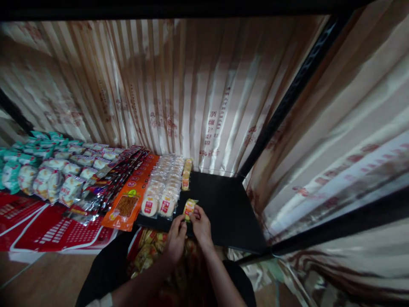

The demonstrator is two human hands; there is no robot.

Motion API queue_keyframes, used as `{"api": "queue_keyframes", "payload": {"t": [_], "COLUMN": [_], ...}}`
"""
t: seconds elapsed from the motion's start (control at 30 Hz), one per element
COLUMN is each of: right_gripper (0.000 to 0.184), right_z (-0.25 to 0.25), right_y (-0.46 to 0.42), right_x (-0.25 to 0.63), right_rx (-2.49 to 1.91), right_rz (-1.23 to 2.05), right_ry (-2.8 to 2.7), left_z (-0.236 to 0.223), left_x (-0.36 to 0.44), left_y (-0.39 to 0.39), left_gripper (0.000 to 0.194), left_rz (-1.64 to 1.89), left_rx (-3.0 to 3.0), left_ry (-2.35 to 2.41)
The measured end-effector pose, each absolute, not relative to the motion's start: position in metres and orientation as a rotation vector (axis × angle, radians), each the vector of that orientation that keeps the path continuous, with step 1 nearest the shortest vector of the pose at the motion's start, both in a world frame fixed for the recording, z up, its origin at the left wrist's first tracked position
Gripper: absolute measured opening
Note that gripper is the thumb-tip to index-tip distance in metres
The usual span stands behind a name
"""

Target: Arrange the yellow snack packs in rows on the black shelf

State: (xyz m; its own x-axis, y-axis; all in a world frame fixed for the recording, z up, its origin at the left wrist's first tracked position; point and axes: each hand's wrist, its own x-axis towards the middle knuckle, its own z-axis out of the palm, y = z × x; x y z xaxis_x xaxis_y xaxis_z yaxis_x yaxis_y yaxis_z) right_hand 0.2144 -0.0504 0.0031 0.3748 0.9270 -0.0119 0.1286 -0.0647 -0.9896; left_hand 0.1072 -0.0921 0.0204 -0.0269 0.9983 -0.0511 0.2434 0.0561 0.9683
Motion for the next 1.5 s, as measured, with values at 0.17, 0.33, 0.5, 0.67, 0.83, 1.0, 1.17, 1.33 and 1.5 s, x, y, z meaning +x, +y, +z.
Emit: {"api": "queue_keyframes", "payload": {"t": [0.17, 0.33, 0.5, 0.67, 0.83, 1.0, 1.17, 1.33, 1.5], "right_gripper": [0.04, 0.046, 0.05, 0.051, 0.053, 0.063, 0.063, 0.048, 0.038], "right_z": [-0.001, -0.004, -0.006, -0.005, -0.007, -0.01, 0.002, 0.007, -0.015], "right_y": [-0.013, 0.021, 0.04, 0.045, 0.044, 0.036, 0.0, -0.074, -0.136], "right_x": [0.216, 0.217, 0.215, 0.212, 0.212, 0.21, 0.199, 0.173, 0.137], "right_rx": [-1.551, -1.636, -1.694, -1.737, -1.778, -1.714, -1.694, -1.546, -1.596], "right_rz": [0.803, 0.698, 0.633, 0.577, 0.539, 0.565, 0.533, 0.647, 0.836], "right_ry": [-1.114, -1.161, -1.277, -1.46, -1.506, -1.333, -1.126, -1.021, -1.187], "left_z": [0.017, 0.018, 0.024, 0.027, 0.03, 0.03, 0.023, 0.009, -0.021], "left_x": [0.122, 0.128, 0.134, 0.136, 0.135, 0.134, 0.12, 0.082, 0.035], "left_y": [-0.056, -0.029, -0.014, -0.01, -0.013, -0.024, -0.058, -0.114, -0.141], "left_gripper": [0.04, 0.042, 0.048, 0.05, 0.051, 0.048, 0.037, 0.029, 0.025], "left_rz": [0.998, 1.026, 1.0, 0.996, 0.954, 0.962, 1.111, 1.111, 0.942], "left_rx": [1.257, 1.27, 1.314, 1.295, 1.274, 1.264, 1.371, 1.537, 1.492], "left_ry": [1.442, 1.444, 1.481, 1.45, 1.468, 1.497, 1.49, 1.365, 1.535]}}
